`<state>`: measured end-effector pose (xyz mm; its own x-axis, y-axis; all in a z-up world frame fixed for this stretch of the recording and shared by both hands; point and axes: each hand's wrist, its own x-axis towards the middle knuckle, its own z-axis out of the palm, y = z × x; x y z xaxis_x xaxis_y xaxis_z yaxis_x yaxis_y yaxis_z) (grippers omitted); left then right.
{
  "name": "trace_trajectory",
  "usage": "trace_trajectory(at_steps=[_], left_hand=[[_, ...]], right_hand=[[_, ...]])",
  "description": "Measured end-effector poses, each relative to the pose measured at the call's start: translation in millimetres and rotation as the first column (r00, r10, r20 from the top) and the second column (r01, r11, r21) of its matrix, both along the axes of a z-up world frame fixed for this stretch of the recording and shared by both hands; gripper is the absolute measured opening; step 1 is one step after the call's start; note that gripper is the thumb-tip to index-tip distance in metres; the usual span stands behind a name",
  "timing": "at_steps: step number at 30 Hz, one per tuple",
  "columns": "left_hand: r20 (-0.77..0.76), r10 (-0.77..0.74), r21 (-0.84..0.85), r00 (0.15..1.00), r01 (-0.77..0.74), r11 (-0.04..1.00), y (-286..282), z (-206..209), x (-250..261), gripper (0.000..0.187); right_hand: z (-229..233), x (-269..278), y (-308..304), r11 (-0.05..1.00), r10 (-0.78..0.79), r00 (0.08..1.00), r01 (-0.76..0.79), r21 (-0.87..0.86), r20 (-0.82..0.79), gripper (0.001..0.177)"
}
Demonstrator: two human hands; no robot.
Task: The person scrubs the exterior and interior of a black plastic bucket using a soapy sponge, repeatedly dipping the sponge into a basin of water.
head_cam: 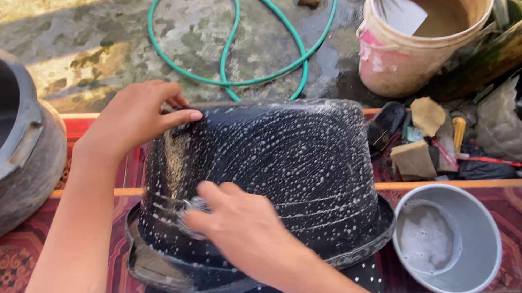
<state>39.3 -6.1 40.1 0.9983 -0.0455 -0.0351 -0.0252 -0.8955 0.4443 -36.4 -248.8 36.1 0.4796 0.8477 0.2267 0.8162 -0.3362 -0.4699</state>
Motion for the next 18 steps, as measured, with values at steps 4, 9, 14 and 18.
trace_trajectory(at_steps=[4,9,14,18], left_hand=[[0.083,-0.065,0.016,0.994,0.064,0.998,3.6,-4.1,-1.0,0.043],[-0.023,-0.029,-0.003,0.999,0.029,1.0,2.9,0.6,7.6,0.042],[-0.145,0.027,0.011,0.989,-0.026,1.0,-1.3,7.6,13.6,0.04],[-0.168,-0.019,-0.003,0.986,0.019,1.0,0.2,8.7,18.7,0.041]], right_hand=[[-0.6,4.4,-81.6,0.988,-0.095,0.991,0.081,-0.13,-0.099,0.022],[7.9,22.8,-137.2,0.923,-0.349,0.912,0.295,-0.248,-0.217,0.028],[0.1,-4.3,-75.2,0.945,-0.167,0.966,0.099,-0.312,-0.198,0.017],[-18.4,-25.6,33.6,0.977,0.174,0.984,-0.177,-0.121,-0.028,0.007]])
